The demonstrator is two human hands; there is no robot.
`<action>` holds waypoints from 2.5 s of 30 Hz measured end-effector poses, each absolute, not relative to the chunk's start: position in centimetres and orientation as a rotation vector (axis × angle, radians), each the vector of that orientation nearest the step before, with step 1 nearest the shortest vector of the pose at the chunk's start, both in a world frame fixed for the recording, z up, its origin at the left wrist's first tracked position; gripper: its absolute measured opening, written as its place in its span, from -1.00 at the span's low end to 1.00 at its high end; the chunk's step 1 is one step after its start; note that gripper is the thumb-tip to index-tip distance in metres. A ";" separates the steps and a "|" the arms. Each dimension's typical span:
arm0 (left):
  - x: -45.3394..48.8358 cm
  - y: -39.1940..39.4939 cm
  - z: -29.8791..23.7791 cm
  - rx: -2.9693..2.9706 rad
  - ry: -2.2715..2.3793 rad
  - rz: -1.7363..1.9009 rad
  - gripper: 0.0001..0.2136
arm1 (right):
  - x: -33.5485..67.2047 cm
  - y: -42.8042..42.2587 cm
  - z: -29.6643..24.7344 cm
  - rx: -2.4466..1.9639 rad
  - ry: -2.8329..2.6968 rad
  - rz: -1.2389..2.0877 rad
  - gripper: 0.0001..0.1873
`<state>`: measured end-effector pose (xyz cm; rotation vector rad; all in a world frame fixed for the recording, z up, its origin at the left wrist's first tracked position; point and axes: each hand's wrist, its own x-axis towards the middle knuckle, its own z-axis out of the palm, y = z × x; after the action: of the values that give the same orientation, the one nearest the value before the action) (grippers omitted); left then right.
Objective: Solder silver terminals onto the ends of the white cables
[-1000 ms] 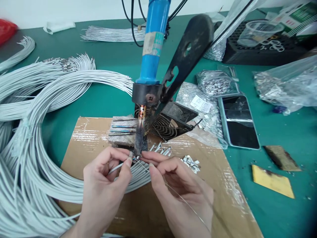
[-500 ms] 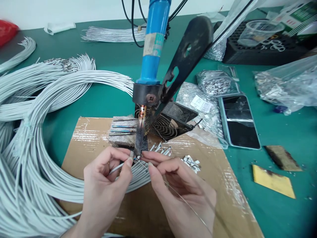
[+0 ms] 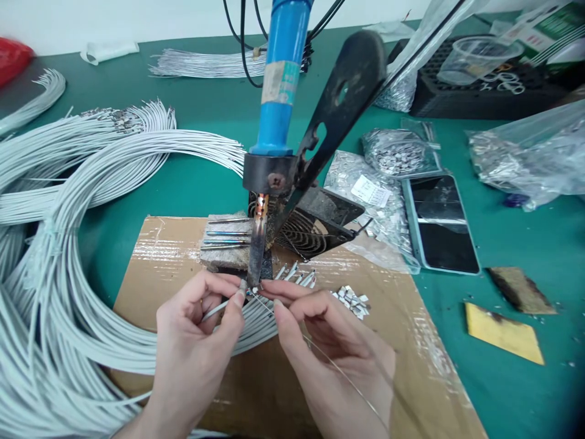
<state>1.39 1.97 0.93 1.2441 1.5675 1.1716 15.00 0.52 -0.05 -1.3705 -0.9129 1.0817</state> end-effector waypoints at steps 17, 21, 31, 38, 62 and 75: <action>3.0 1.7 1.6 0.995 1.630 1.264 -0.86 | 15.4 0.7 -0.3 -1.350 -0.959 1.063 -0.73; 3.4 1.7 1.7 0.984 1.652 1.267 -0.87 | 15.4 0.7 -0.3 -1.355 -0.952 1.053 -0.74; 3.6 1.7 1.8 0.988 1.680 1.273 -0.88 | 15.3 0.7 -0.3 -1.359 -0.967 1.023 -0.74; 2.3 2.0 1.2 1.194 1.616 1.184 -0.88 | 15.5 0.8 -0.6 -1.349 -0.984 1.011 -0.76; 2.1 2.3 1.7 1.177 1.602 1.194 -0.88 | 15.4 0.7 -0.4 -1.358 -0.978 1.013 -0.76; 1.5 2.1 1.3 1.223 1.552 1.154 -0.84 | 15.1 0.6 -0.2 -1.376 -0.923 1.032 -0.76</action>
<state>1.47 2.08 1.29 1.2228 1.5523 1.1541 15.08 0.60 -0.21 -1.3763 -0.9230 1.0315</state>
